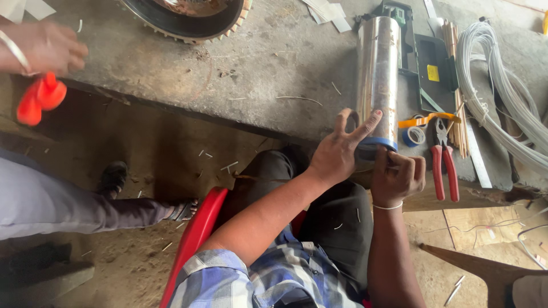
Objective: The person sits and wraps thin wire around the taped end of a metal cylinder, twisting the wire ends together by hand. They then press and smooth blue tape over the wrapped wire to secure it, rotating the cylinder as they work.
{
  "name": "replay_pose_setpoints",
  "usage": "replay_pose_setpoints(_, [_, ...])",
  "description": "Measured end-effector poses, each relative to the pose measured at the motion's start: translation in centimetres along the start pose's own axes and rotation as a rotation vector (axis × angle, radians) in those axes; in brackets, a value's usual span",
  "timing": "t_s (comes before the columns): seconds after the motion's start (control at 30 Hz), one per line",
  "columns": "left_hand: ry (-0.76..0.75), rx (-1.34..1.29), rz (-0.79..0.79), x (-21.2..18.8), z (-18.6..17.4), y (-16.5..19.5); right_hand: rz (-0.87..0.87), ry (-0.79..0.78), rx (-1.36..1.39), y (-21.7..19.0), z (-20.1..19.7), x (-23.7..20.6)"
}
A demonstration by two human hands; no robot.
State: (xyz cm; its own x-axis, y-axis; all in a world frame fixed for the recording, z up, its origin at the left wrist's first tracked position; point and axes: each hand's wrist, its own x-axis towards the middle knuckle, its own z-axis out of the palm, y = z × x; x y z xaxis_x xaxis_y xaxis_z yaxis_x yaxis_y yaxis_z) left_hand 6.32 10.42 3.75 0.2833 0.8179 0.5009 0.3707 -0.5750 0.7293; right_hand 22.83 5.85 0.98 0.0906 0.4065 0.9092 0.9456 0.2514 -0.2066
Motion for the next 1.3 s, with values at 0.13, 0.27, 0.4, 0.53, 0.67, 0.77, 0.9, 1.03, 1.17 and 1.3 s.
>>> replay_pose_setpoints(0.13, [-0.022, -0.003, -0.008, -0.1, -0.1, 0.0, 0.085, 0.042, 0.001, 1.4, 1.2, -0.7])
replay_pose_setpoints(0.27, [-0.034, 0.016, -0.013, 0.1, -0.1, -0.2, 0.202, 0.109, 0.133, 1.1, 2.7, -0.4])
replay_pose_setpoints(0.4, [-0.023, 0.014, -0.001, 0.2, 0.0, -0.4, 0.106, 0.065, 0.203, -0.1, 3.1, 1.2])
replay_pose_setpoints(0.53, [-0.034, 0.004, 0.006, 0.2, 0.2, -0.6, 0.175, -0.171, 0.482, -0.9, 2.4, 2.3])
replay_pose_setpoints(0.67, [0.035, -0.062, 0.055, 0.2, -0.1, -1.0, 0.17, -0.19, 0.366, -1.1, 2.1, 2.5])
replay_pose_setpoints(0.77, [-0.096, -0.109, -0.02, 1.0, -0.4, -0.9, 0.143, -0.17, 0.322, -1.4, 2.0, 2.5])
replay_pose_setpoints(0.9, [-0.214, 0.004, -0.022, 2.5, -1.1, 0.2, 0.182, -0.212, 0.177, -1.7, 1.0, 3.0])
replay_pose_setpoints(1.03, [-0.359, 0.275, 0.04, 3.5, -2.1, 1.2, 0.186, -0.244, 0.273, -1.9, -0.5, 3.1])
replay_pose_setpoints(1.17, [-0.478, 0.527, 0.233, 4.1, -2.5, 3.1, 0.368, -0.387, 0.203, -2.8, -1.0, 2.1])
replay_pose_setpoints(1.3, [-0.658, 0.704, 0.31, 5.8, -4.1, 3.7, 0.32, -0.399, 0.064, -3.9, -0.7, 1.5])
